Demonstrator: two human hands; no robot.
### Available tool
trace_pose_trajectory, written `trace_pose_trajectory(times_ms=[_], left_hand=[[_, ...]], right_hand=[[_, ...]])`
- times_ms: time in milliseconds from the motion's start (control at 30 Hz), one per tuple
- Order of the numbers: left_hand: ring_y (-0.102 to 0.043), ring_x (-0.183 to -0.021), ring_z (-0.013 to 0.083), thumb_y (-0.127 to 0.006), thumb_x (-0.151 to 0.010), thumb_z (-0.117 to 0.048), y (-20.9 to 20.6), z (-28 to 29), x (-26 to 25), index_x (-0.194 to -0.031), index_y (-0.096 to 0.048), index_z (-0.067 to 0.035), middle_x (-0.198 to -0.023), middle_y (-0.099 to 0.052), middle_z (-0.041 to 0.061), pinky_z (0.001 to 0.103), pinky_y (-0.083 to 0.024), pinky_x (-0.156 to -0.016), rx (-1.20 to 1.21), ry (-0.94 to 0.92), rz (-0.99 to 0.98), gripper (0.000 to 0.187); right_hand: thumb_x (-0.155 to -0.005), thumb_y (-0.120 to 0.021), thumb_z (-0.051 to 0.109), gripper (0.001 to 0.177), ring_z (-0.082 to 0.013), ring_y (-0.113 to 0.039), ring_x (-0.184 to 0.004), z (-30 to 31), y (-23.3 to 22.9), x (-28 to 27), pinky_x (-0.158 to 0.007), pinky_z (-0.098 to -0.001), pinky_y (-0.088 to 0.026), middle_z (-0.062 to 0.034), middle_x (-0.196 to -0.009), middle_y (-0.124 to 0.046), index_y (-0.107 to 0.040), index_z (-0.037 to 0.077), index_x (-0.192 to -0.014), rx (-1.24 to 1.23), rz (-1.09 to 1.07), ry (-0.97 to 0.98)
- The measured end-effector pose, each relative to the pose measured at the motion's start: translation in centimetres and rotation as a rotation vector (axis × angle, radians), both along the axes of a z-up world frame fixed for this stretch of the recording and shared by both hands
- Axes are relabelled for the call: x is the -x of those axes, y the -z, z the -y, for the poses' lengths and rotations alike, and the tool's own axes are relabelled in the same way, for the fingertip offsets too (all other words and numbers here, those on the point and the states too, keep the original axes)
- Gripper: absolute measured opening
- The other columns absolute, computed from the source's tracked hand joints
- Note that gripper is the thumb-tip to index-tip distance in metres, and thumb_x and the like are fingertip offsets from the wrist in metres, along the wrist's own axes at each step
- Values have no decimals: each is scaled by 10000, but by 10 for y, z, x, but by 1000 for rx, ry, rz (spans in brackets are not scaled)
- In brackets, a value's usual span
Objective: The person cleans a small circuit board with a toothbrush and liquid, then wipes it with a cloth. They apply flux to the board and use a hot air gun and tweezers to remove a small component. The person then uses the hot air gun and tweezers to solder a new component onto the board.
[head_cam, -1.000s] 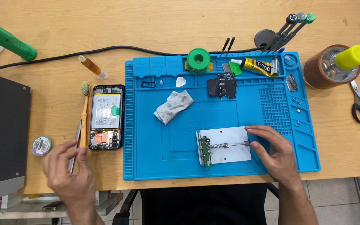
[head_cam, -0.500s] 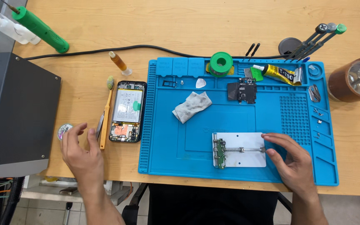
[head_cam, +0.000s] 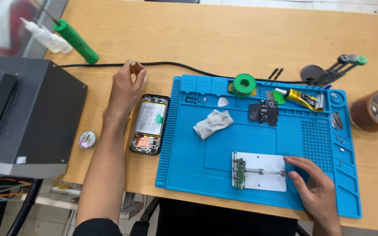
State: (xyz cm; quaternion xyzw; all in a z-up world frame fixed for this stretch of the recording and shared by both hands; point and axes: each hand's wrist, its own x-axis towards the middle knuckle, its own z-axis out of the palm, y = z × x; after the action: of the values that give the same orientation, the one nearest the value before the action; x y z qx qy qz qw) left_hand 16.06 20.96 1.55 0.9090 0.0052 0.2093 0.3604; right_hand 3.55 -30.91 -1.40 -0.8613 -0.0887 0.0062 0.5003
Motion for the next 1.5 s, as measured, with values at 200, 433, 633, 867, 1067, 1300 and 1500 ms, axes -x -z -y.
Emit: trace_pose_trajectory(times_ms=[200, 433, 633, 867, 1067, 1300, 1500], left_hand=[[-604, -746, 317, -484, -1098, -330, -47, 0, 107, -998, -535, -70, -885, -658, 143, 509, -407, -663, -74, -297, -540, 283], [-665, -929, 266, -596, -1035, -341, 4, 12, 201, -1035, -615, -118, -1037, -706, 29, 470, -539, -767, -212, -408, -698, 223], [-656, -885, 227, -534, -1078, -333, 3, 10, 195, -1161, -601, -97, -1055, -656, 71, 426, -564, -795, -306, -416, -717, 259], [-607, -754, 201, -636, -998, -217, -13, 76, 236, -1061, -644, -86, -884, -656, 74, 364, -500, -707, 34, -348, -348, 146], [-624, -787, 259, -669, -888, -115, 1, 220, 235, -1054, -620, -64, -935, -631, 105, 371, -485, -687, 269, 543, -212, 180], [-649, -998, 233, -531, -1037, -245, 12, 252, 236, -1261, -573, -50, -1128, -541, 99, 497, -543, -1037, 1282, 324, -143, 300], [-703, -902, 297, -700, -982, -253, -5, 267, 213, -1239, -590, 2, -1027, -708, 203, 390, -586, -846, 1833, 159, -83, 378]], right_hand=[[-936, -627, 91, 350, -325, -669, -1279, 4, 9, 1, -1074, -433, -561, -202, -1305, -720, -691, -9, -1266, 42, -27, -6], [-939, -626, 78, 349, -333, -656, -1303, 2, 9, 1, -1090, -446, -552, -213, -1312, -713, -683, -22, -1269, 44, -48, 19], [-959, -624, 100, 317, -333, -661, -1275, -4, 4, 3, -1096, -430, -545, -212, -1294, -713, -693, -30, -1240, 40, 33, -2], [-1011, -591, 119, 256, -224, -666, -883, -20, 9, 41, -794, -310, -568, -135, -988, -683, -666, -1, -1224, -244, 169, 57], [-1015, -647, 376, 429, -184, -629, -742, -78, 8, 83, -693, -339, -524, -52, -906, -691, -632, 47, -1289, -532, -93, -404], [-1042, -623, 249, 212, -266, -707, -553, -46, 24, 100, -520, -379, -683, -163, -700, -658, -629, 37, -1035, -815, 233, 107], [-1156, -438, 393, 392, -319, -815, -737, -33, 50, 118, -628, -391, -753, -167, -948, -737, -622, 47, -1166, -695, 469, 168]])
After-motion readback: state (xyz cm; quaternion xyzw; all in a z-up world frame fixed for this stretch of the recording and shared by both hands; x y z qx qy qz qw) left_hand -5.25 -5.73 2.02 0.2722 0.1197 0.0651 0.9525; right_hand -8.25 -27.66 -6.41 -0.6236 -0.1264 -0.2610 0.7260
